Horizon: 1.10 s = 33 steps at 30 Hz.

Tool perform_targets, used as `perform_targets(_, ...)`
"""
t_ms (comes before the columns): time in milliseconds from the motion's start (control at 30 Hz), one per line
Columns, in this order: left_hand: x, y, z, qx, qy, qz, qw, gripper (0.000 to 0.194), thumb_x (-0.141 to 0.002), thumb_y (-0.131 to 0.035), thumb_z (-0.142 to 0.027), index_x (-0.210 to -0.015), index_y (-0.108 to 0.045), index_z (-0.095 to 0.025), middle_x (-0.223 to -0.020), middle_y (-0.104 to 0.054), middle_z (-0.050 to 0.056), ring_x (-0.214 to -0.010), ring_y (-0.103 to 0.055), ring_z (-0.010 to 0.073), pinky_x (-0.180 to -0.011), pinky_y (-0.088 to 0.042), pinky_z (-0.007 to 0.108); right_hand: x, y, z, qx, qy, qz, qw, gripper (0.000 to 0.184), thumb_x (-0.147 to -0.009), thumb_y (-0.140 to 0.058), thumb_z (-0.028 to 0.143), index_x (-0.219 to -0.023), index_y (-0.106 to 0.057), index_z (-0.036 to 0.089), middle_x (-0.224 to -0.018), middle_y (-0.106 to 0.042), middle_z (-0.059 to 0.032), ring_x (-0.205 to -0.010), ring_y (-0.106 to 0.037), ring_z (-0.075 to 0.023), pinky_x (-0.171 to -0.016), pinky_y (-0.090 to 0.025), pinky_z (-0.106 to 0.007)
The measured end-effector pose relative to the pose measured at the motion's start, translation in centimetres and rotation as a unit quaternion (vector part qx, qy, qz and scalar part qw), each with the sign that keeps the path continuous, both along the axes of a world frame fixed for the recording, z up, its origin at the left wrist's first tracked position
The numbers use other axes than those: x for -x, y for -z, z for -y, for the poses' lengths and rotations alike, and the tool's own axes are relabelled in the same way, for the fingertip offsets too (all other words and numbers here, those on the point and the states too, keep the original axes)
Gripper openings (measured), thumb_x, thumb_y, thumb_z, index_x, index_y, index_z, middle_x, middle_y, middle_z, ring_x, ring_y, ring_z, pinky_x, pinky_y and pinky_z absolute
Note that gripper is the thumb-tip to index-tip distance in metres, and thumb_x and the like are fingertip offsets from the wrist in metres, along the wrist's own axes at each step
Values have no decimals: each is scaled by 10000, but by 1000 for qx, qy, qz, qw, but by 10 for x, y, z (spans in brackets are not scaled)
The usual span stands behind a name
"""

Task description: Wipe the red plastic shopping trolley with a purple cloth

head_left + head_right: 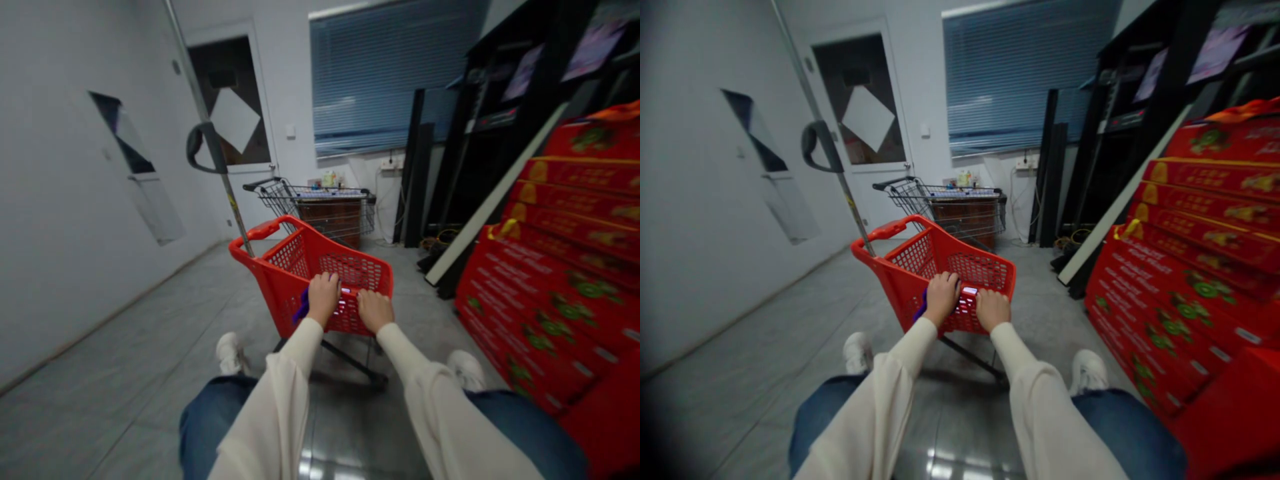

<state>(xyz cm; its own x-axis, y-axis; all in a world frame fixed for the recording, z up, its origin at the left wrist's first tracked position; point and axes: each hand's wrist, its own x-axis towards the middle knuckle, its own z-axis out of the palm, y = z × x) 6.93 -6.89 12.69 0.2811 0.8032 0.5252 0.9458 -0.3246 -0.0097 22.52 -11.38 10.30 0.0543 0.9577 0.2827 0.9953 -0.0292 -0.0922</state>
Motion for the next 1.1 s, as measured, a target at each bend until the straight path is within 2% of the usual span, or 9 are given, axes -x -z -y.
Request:
perform_targets(100,-14,3,7,14,75,-36,996,278,-1010,-393,-359,-1094,-619,-222,-1077,-615,97,-1003,-536,236,-867,-410,359,-4,-1,-1,4,-11,-6,1000,400,-1048,-254,323,-1085,-627,183,-1061,-717,-108,-970,-666,-193,-827,-402,-310)
perform_targets(167,-7,-3,4,28,114,-63,991,291,-1013,-387,-373,-1123,-617,-232,-1094,-615,94,-1002,-540,232,-866,-411,353,-8,-2,-1,13,-24,-11,1000,403,-1048,-251,317,-1093,-629,183,-1082,-718,-109,-994,-665,-191,-831,-402,-307)
perform_targets(300,18,-17,-10,41,31,-33,998,316,-1017,-369,-375,-1097,-623,-205,-1058,-616,108,-975,-558,231,-857,-412,350,-8,-4,-2,26,-29,-19,999,386,-1039,-274,294,-1073,-643,183,-1081,-725,-99,-1003,-669,-188,-830,-405,-302)
perform_targets(400,10,-12,-7,32,-17,-5,999,295,-1012,-380,-350,-1076,-623,-195,-1045,-617,111,-974,-562,239,-852,-412,355,-1,-6,-3,23,-24,-18,999,401,-1037,-267,287,-1064,-649,169,-1075,-727,-111,-984,-676,-191,-828,-410,-305)
perform_targets(500,-10,-4,0,31,32,-24,999,253,-1004,-406,-323,-1064,-622,-205,-1043,-622,100,-977,-562,237,-845,-416,353,1,-9,-3,28,-26,-14,999,423,-1040,-252,293,-1071,-656,171,-1075,-729,-114,-979,-674,-194,-830,-414,-309)
perform_targets(600,-9,-6,-3,36,85,-49,995,257,-1009,-405,-348,-1070,-618,-218,-1041,-624,88,-964,-567,225,-843,-421,343,-10,-9,-2,34,-38,-7,999,426,-1043,-259,311,-1092,-663,184,-1080,-731,-106,-1000,-659,-193,-853,-410,-307)
perform_targets(800,22,-14,-16,30,-3,-5,1000,274,-1010,-395,-348,-1064,-621,-202,-1046,-620,103,-971,-564,231,-844,-420,347,-31,7,-7,19,-74,-6,997,420,-1043,-265,272,-1130,-668,192,-1137,-719,-93,-1046,-625,-183,-906,-380,-291)
perform_targets(1000,-21,-3,4,48,78,-14,996,263,-1001,-418,-355,-1088,-623,-214,-1076,-617,107,-1008,-553,237,-866,-418,358,-30,10,-7,5,-65,-22,998,415,-1039,-270,261,-1103,-673,188,-1129,-714,-81,-1080,-591,-201,-931,-362,-303)
perform_targets(1100,-14,-11,-2,60,101,-39,992,280,-1008,-402,-373,-1102,-620,-224,-1073,-627,94,-984,-569,225,-854,-422,343,-32,8,-5,1,-55,-33,998,412,-1038,-279,269,-1067,-682,190,-1119,-710,-88,-1096,-577,-204,-944,-353,-304)
